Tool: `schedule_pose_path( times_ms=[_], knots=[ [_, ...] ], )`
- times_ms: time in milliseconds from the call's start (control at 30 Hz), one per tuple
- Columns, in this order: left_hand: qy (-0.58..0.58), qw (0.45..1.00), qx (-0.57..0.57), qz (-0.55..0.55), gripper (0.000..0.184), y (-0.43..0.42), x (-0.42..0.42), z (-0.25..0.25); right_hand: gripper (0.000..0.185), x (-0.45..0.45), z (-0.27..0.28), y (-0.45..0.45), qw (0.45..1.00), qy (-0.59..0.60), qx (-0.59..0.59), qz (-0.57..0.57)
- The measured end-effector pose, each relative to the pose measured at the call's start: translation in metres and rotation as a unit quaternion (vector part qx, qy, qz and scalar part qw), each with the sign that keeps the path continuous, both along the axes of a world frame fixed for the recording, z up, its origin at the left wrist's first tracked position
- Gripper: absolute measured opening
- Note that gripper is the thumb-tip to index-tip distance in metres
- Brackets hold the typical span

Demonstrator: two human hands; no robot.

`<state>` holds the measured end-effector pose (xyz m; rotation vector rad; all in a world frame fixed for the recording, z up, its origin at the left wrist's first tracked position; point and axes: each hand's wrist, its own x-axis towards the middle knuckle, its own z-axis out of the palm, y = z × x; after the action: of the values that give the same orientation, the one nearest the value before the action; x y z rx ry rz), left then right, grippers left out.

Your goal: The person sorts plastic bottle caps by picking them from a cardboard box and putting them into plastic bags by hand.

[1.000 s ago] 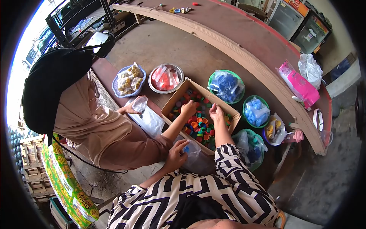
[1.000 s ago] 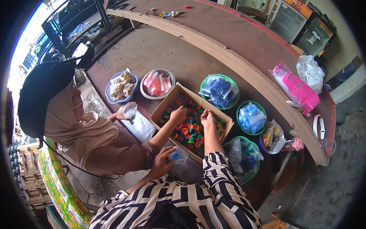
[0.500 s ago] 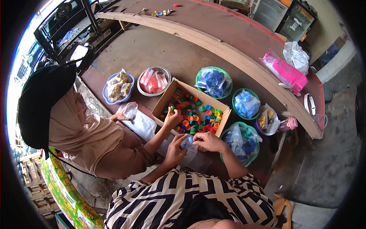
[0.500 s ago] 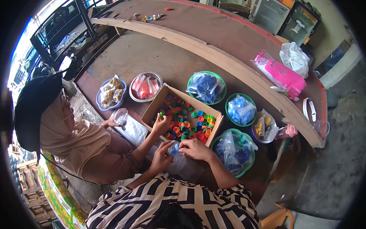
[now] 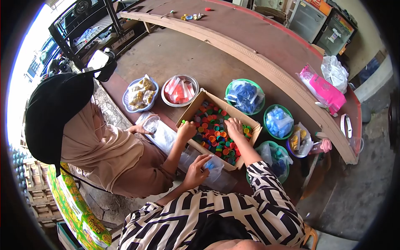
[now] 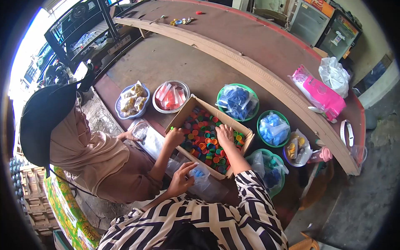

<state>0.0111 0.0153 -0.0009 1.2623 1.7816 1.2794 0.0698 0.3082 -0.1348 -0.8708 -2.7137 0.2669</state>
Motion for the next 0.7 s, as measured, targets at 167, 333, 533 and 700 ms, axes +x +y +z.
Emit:
schedule_pose_path(
  times_ms=[167,333,533,700],
  knots=[
    [-0.014,1.0,-0.011,0.015,0.052,-0.003,-0.004,-0.005,0.018,-0.005,0.005,0.002,0.986,-0.139,0.092,-0.018],
    [-0.026,1.0,-0.018,0.001,0.053,0.005,0.0,-0.006,0.015,0.009,0.001,0.005,0.991,-0.116,0.054,-0.038],
    [-0.015,0.999,-0.003,-0.045,0.055,0.015,0.008,-0.002,0.019,0.017,-0.019,0.01,0.998,0.007,0.061,0.004],
    [-0.005,0.999,0.013,-0.041,0.054,0.01,0.008,-0.004,0.019,0.011,-0.017,0.007,0.982,-0.132,0.138,0.015]
  ],
)
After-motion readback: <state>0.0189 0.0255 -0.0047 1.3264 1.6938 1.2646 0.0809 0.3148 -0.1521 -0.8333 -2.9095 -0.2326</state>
